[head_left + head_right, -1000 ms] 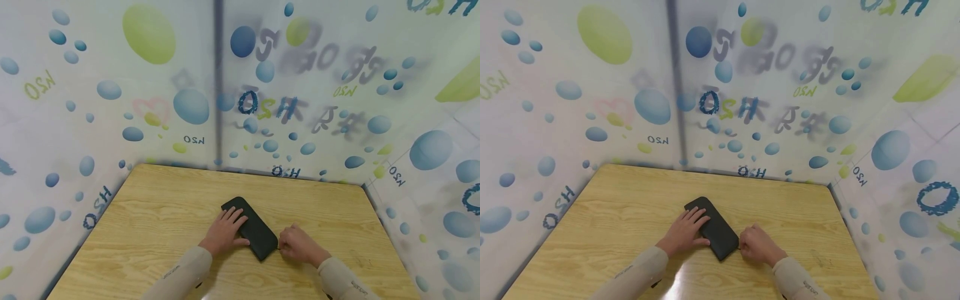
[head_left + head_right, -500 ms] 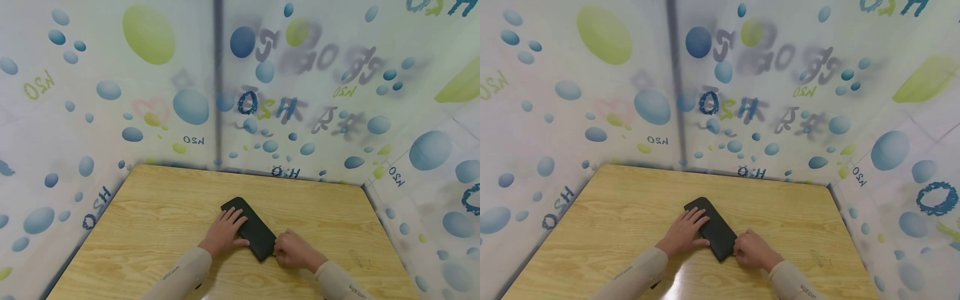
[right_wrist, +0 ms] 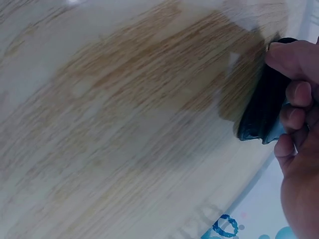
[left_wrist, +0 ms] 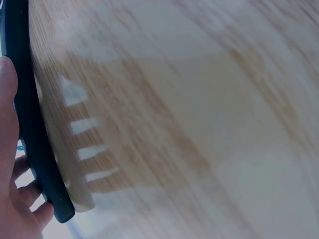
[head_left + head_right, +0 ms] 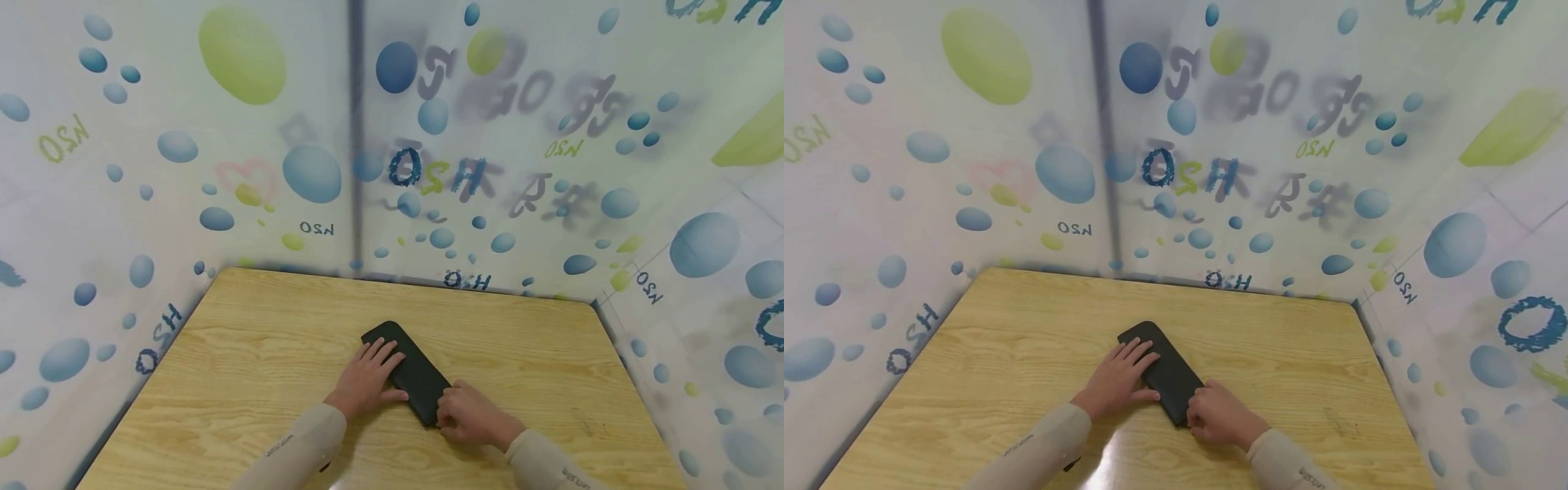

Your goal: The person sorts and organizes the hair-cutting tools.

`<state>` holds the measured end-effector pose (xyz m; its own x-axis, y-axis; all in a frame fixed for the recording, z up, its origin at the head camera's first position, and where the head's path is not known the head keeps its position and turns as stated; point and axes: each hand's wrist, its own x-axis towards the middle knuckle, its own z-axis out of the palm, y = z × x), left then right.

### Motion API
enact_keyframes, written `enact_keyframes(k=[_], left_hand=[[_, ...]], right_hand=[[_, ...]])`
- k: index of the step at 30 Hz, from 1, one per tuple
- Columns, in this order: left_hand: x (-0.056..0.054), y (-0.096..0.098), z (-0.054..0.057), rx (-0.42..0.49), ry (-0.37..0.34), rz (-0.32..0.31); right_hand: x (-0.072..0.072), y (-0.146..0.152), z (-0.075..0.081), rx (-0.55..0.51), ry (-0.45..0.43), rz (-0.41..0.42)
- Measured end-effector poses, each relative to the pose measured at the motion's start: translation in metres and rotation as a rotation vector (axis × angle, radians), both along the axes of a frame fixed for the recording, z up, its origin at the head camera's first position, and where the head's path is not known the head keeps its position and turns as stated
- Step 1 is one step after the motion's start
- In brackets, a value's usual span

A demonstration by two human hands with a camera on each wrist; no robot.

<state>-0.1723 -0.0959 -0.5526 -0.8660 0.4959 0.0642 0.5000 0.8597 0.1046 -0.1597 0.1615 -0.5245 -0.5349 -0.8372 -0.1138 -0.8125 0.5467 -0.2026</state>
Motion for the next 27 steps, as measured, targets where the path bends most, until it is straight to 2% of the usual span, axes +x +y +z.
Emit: enact_keyframes(k=[10,17,22,25,27], left_hand=[[0.0,-0.001,0.001,-0.006,-0.007,0.002],[0.002,0.001,0.007,0.005,-0.021,0.005],[0.002,0.012,0.022,0.048,-0.136,0.062],[0.001,0.022,0.031,0.023,-0.211,0.112],[0.001,0.028,0.035,0.004,-0.245,0.15]], right_hand=[[0.002,-0.011,-0.002,0.004,0.05,0.062],[0.001,-0.008,-0.001,0.025,-0.003,-0.008],[-0.001,0.002,-0.002,-0.05,-0.011,-0.043],[-0.006,0.011,-0.001,-0.103,-0.005,-0.074],[-0.01,0.017,0.001,-0.133,-0.009,-0.122]])
